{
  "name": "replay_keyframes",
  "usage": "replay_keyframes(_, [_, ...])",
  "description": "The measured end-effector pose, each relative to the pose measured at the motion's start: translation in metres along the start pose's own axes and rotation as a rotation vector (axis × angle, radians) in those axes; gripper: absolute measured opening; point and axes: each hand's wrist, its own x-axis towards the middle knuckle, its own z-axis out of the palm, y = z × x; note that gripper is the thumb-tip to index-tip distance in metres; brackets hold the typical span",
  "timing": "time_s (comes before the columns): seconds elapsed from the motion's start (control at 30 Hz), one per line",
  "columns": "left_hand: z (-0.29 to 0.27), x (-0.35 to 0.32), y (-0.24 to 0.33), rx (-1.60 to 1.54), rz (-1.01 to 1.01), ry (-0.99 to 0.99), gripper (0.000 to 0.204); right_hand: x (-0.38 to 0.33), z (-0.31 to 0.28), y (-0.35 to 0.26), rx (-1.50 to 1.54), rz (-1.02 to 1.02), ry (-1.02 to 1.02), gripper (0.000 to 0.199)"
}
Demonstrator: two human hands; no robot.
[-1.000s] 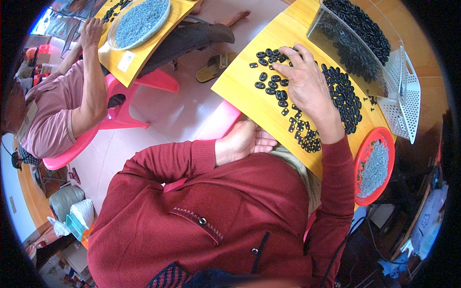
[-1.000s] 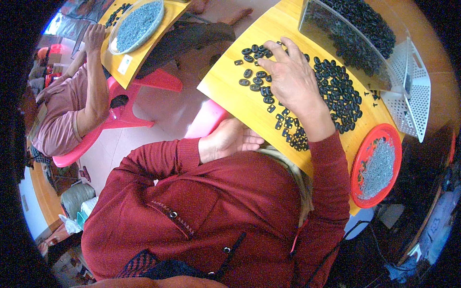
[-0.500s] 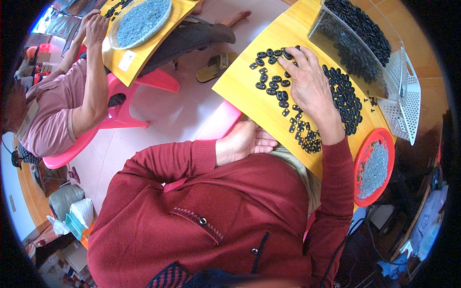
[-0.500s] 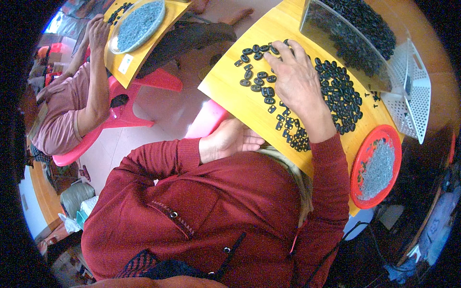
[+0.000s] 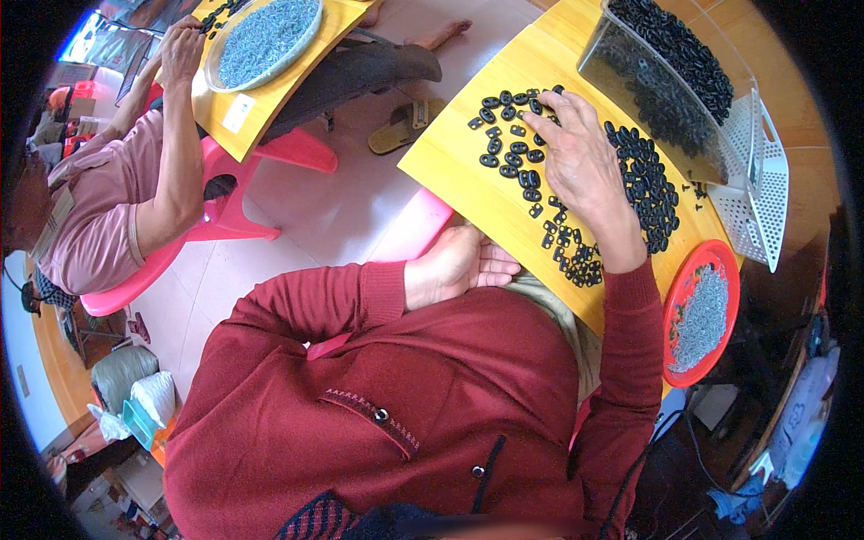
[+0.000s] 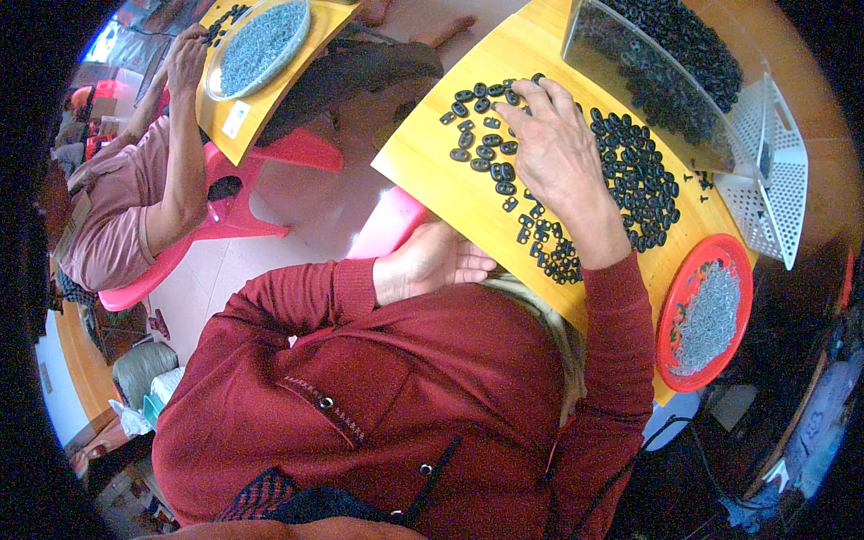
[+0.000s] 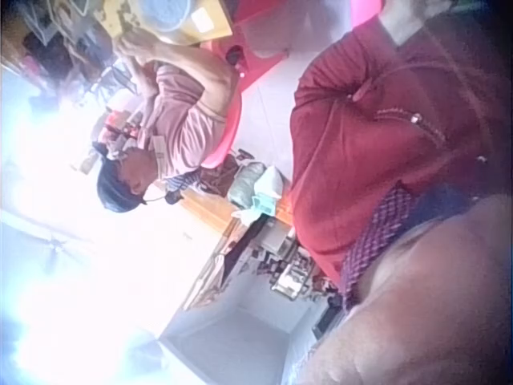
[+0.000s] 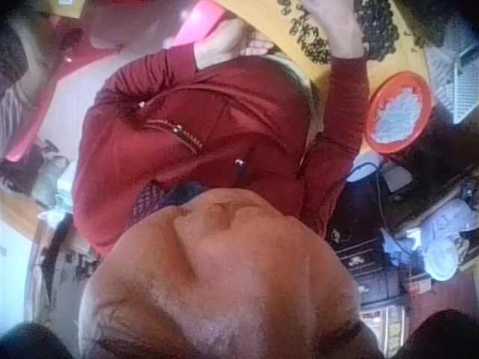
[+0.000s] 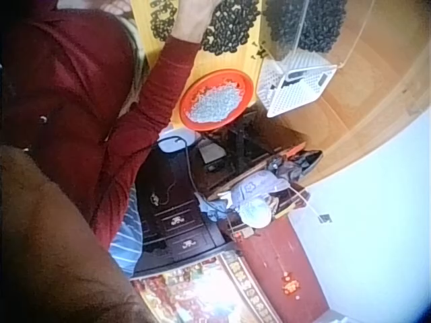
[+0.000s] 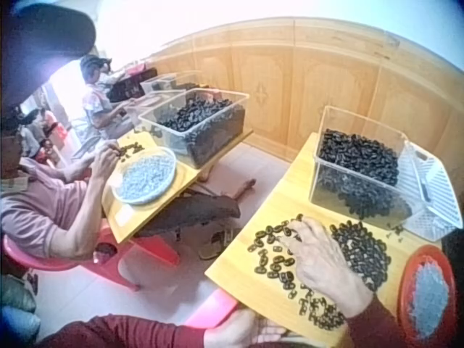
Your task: The person takes black plastic pieces out of a container and arranges them into organized groups on the table by hand.
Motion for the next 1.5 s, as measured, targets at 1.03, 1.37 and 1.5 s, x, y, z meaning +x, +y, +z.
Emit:
replay_keyframes(1.03, [-0.001, 0.0, 0.0, -0.021, -0.001, -0.007, 0.039, 0.003, -0.005, -0.001, 0.069, 0.011, -0.017, 0.028])
replay_keyframes(1.37, [0.0, -0.002, 0.0, -0.015, 0.006, 0.003, 0.042, 0.0, -0.008, -0.009, 0.072, 0.006, -0.049, 0.031])
replay_keyframes(1.5, [0.002, -0.002, 0.0, -0.02, 0.002, 0.011, 0.042, -0.005, -0.008, -0.009, 0.051, -0.003, -0.053, 0.03])
